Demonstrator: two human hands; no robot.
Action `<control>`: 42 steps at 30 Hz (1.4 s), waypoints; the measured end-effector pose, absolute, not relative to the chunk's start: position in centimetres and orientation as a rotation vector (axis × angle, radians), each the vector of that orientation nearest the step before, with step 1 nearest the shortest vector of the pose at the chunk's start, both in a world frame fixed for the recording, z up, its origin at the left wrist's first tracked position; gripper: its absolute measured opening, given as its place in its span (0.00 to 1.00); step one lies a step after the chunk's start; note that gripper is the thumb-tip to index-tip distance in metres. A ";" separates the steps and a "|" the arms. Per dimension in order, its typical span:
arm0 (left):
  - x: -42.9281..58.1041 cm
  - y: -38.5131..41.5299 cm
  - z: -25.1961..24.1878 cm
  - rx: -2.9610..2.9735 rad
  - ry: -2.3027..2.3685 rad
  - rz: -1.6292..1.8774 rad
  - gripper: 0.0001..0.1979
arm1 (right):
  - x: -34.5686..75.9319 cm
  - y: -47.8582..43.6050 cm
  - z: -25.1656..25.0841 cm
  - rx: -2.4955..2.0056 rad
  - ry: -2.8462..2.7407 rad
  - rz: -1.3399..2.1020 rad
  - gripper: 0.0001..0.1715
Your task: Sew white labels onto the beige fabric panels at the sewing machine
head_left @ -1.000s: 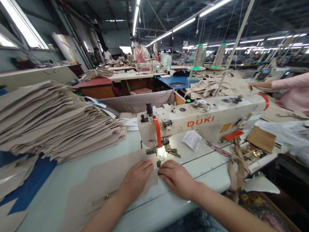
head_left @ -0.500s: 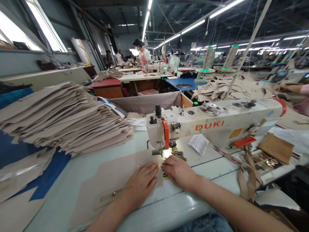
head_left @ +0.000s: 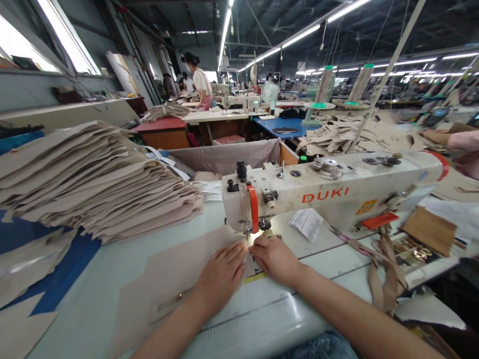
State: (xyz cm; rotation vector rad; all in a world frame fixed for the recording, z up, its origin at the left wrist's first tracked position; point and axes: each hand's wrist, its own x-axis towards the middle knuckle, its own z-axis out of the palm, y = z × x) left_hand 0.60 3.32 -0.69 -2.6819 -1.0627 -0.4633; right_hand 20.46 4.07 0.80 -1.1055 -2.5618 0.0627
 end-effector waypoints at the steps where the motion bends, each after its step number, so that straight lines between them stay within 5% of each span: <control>1: 0.6 3.4 -0.7 -2.684 -1.061 -0.473 0.17 | 20.4 4.1 0.7 -1.111 -2.546 0.062 0.10; 42: 0.1 5.8 -0.6 -2.677 -1.109 -0.473 0.17 | 20.5 4.2 0.7 -1.148 -2.490 -0.030 0.11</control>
